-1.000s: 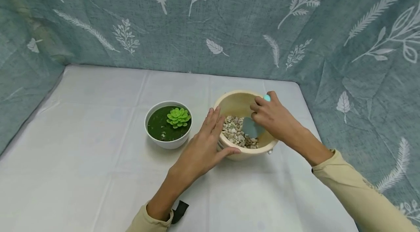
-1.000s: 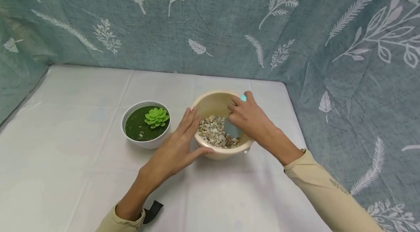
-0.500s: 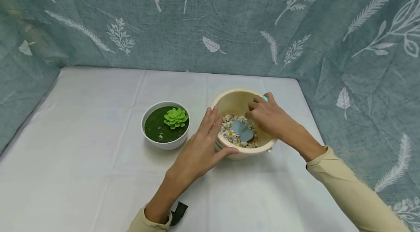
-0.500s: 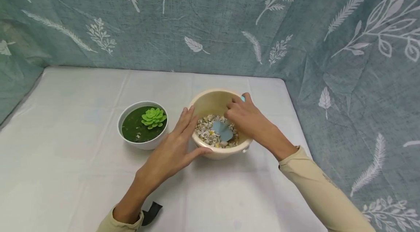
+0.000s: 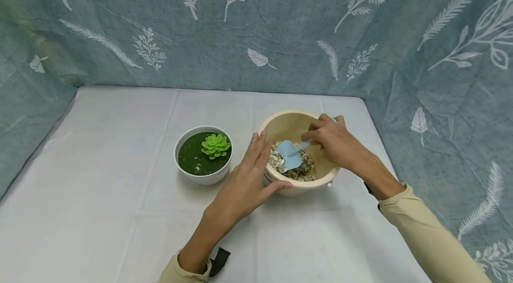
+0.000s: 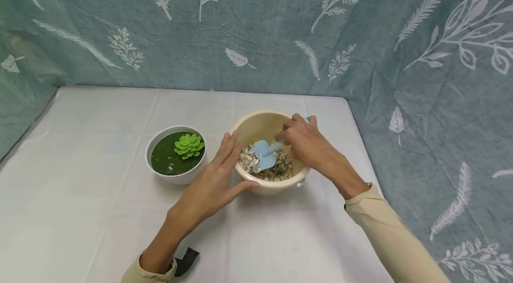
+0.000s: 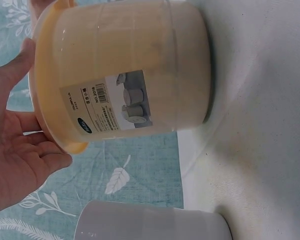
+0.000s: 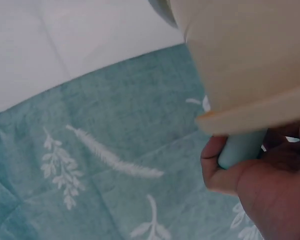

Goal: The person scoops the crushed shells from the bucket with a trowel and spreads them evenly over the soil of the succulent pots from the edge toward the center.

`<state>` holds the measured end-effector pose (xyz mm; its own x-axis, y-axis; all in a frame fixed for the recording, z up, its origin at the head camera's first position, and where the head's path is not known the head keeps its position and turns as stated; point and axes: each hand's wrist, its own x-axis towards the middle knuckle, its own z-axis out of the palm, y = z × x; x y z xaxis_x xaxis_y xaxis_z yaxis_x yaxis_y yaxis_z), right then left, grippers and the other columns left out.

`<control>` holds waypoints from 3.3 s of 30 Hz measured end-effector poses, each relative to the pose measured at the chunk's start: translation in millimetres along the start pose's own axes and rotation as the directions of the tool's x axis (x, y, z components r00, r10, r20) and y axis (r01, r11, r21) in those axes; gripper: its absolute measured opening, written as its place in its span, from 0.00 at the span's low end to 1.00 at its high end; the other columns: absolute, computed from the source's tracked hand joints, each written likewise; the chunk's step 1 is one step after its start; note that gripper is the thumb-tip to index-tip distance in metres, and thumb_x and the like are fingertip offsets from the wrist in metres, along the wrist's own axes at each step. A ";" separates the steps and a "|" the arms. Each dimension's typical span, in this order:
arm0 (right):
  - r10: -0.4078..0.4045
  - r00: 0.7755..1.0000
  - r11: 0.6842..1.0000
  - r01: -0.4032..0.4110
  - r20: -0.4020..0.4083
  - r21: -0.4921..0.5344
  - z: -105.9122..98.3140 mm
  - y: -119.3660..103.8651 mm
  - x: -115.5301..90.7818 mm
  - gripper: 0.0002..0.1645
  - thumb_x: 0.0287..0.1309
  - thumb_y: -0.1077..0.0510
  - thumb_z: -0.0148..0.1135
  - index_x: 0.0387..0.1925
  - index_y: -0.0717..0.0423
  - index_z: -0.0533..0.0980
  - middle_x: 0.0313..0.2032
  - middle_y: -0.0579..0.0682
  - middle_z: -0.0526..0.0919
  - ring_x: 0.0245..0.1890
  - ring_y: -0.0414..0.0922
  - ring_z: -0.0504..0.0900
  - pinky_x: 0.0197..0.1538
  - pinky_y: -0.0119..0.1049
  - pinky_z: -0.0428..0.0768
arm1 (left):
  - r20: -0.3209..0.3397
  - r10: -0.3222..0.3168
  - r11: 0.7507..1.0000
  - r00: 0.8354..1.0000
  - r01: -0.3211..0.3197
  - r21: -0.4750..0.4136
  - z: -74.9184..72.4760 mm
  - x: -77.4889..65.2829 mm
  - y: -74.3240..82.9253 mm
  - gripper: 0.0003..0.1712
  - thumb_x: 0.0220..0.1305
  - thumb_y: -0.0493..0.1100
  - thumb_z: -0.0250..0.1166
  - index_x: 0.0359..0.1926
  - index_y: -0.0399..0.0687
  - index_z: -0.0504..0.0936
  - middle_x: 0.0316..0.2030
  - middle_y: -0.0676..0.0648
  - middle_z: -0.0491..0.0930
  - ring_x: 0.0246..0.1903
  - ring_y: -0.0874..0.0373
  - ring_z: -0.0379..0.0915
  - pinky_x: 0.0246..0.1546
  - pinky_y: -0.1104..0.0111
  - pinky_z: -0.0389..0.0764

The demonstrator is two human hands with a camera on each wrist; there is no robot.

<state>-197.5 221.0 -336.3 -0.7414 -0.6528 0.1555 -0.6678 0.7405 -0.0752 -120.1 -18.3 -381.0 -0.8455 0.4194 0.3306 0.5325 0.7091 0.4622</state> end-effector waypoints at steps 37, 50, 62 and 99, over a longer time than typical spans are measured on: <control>0.138 0.980 0.986 -0.123 -0.144 0.112 -49.6 -3.0 -30.7 0.19 0.51 0.73 0.59 0.41 0.51 0.81 0.33 0.45 0.78 0.35 0.43 0.72 0.33 0.38 0.67 | -0.005 0.057 0.997 0.998 -0.058 -0.057 -6.8 -6.2 -16.6 0.56 0.55 0.71 0.51 0.71 0.41 0.41 0.71 0.45 0.35 0.69 0.56 0.28 0.66 0.58 0.51; -0.008 0.981 0.993 0.031 -0.196 0.112 -46.2 -42.4 12.4 0.19 0.49 0.74 0.59 0.39 0.51 0.82 0.32 0.45 0.80 0.33 0.44 0.74 0.34 0.39 0.67 | -0.161 -0.059 0.998 0.985 0.060 -0.002 -53.9 -43.3 -62.9 0.54 0.53 0.67 0.60 0.71 0.48 0.46 0.71 0.47 0.39 0.69 0.48 0.36 0.64 0.50 0.51; -0.064 0.997 0.998 0.064 -0.049 -0.004 -37.7 -90.6 53.7 0.16 0.50 0.65 0.64 0.39 0.42 0.82 0.31 0.41 0.78 0.32 0.43 0.72 0.38 0.43 0.60 | -0.028 -0.381 0.921 0.924 0.377 -0.092 -66.7 -68.3 -111.9 0.68 0.39 0.71 0.67 0.72 0.54 0.37 0.71 0.43 0.32 0.69 0.45 0.34 0.60 0.48 0.60; 0.014 0.957 0.929 0.094 0.289 -0.358 -70.9 -158.4 98.4 0.13 0.43 0.67 0.63 0.18 0.44 0.77 0.19 0.45 0.69 0.23 0.47 0.64 0.31 0.42 0.55 | -0.040 -0.392 0.915 0.919 0.385 -0.120 -65.0 -76.7 -119.5 0.66 0.41 0.75 0.61 0.72 0.58 0.35 0.71 0.45 0.42 0.48 0.40 0.73 0.48 0.53 0.74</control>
<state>-160.0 50.7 -239.3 -0.7384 -0.6604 -0.1365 -0.6664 0.6836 0.2977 -116.2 -172.0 -408.1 -0.9841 0.0852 0.1555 0.1668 0.7425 0.6487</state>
